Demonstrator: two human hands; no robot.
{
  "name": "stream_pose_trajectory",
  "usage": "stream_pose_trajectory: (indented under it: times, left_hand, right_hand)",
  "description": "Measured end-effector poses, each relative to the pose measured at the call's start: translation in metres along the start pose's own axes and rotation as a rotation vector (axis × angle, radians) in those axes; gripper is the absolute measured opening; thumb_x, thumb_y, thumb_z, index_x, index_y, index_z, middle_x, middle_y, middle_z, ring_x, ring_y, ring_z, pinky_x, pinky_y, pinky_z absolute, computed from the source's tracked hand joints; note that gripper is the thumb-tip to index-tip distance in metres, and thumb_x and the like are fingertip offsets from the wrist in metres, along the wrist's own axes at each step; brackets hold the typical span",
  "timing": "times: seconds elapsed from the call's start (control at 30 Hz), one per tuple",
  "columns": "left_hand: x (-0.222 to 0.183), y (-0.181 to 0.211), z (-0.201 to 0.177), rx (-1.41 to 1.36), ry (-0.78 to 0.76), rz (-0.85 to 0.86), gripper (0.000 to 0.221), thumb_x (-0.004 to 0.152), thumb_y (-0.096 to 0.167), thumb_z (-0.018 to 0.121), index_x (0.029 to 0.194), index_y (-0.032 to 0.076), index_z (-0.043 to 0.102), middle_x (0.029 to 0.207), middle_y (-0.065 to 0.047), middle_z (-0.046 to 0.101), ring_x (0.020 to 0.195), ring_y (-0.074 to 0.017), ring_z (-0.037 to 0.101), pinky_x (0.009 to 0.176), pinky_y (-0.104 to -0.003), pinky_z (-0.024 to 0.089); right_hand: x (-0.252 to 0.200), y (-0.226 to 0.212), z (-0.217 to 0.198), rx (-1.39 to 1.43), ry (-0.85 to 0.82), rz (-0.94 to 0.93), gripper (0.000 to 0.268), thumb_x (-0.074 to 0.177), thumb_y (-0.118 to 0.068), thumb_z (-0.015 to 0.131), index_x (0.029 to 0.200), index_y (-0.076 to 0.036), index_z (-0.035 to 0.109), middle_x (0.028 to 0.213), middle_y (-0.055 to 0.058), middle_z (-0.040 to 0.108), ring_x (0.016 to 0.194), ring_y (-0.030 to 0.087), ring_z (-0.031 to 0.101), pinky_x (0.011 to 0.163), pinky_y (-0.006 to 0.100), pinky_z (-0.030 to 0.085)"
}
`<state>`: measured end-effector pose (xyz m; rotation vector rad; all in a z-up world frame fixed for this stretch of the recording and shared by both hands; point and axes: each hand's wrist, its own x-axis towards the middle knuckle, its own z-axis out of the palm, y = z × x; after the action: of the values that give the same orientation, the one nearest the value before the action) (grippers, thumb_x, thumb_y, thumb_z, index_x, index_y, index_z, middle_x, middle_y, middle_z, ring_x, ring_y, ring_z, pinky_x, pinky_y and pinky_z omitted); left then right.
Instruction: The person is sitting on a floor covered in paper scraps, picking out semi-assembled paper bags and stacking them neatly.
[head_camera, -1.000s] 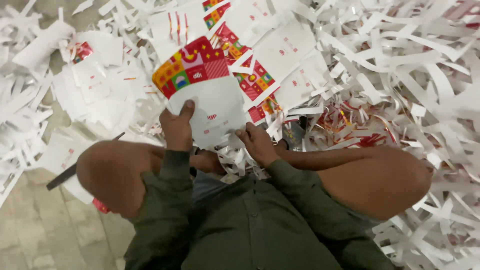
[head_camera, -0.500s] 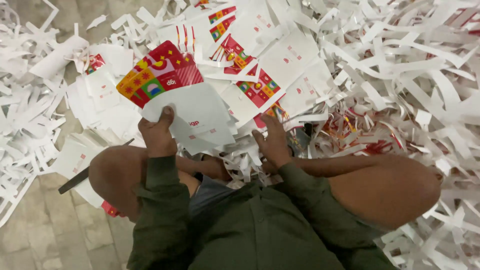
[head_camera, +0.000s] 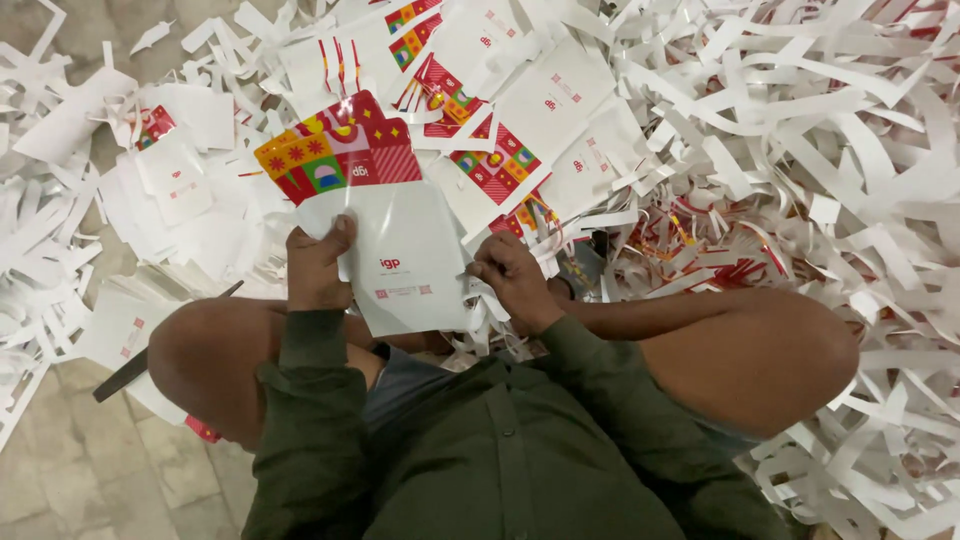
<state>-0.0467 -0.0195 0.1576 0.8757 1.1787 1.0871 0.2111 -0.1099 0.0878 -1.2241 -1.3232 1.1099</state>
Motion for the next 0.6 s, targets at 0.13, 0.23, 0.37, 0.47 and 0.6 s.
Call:
stream_pose_trajectory:
  times: [0.13, 0.23, 0.37, 0.47, 0.6]
  left_hand:
    - [0.000, 0.008, 0.008, -0.156, -0.001, -0.059, 0.018, 0.096, 0.008, 0.072, 0.112, 0.004, 0.068, 0.101, -0.003, 0.073, 0.085, -0.0138, 0.069, 0.078, -0.035, 0.061]
    - [0.007, 0.002, 0.001, -0.255, 0.042, -0.078, 0.021, 0.096, 0.006, 0.070, 0.116, 0.005, 0.067, 0.106, -0.003, 0.073, 0.092, -0.0170, 0.071, 0.084, -0.039, 0.062]
    - [0.012, -0.002, 0.001, -0.311, 0.108, -0.119, 0.027, 0.099, 0.015, 0.070, 0.124, 0.006, 0.063, 0.111, -0.003, 0.070, 0.101, -0.0187, 0.069, 0.090, -0.043, 0.061]
    - [0.011, 0.000, 0.006, -0.376, 0.080, -0.137, 0.034, 0.099, 0.021, 0.069, 0.128, 0.006, 0.061, 0.114, -0.004, 0.071, 0.104, -0.0212, 0.069, 0.091, -0.044, 0.061]
    - [0.009, 0.002, 0.009, -0.333, 0.061, -0.143, 0.037, 0.094, 0.021, 0.070, 0.127, 0.006, 0.062, 0.114, -0.003, 0.072, 0.103, -0.0194, 0.071, 0.092, -0.040, 0.060]
  right_hand:
    - [-0.006, 0.020, 0.008, 0.272, 0.007, 0.170, 0.008, 0.096, -0.006, 0.065, 0.091, -0.003, 0.060, 0.091, -0.001, 0.055, 0.087, 0.012, 0.052, 0.076, 0.028, 0.046]
    - [-0.013, 0.053, 0.014, 0.633, -0.011, 0.392, 0.008, 0.101, -0.005, 0.062, 0.094, -0.005, 0.058, 0.085, -0.004, 0.051, 0.081, 0.009, 0.046, 0.073, 0.026, 0.041]
    - [-0.008, 0.032, 0.010, 0.812, -0.049, 0.408, 0.009, 0.108, -0.013, 0.056, 0.109, -0.005, 0.056, 0.089, -0.005, 0.049, 0.082, 0.007, 0.043, 0.073, 0.024, 0.038]
    - [-0.004, 0.001, 0.010, 0.717, -0.107, 0.418, 0.019, 0.100, -0.013, 0.058, 0.118, -0.007, 0.054, 0.092, -0.004, 0.053, 0.086, 0.007, 0.050, 0.078, 0.024, 0.044]
    - [-0.003, 0.003, 0.010, 0.474, -0.108, 0.389, 0.031, 0.091, -0.003, 0.069, 0.117, -0.006, 0.052, 0.089, 0.001, 0.057, 0.083, 0.010, 0.056, 0.073, 0.028, 0.049]
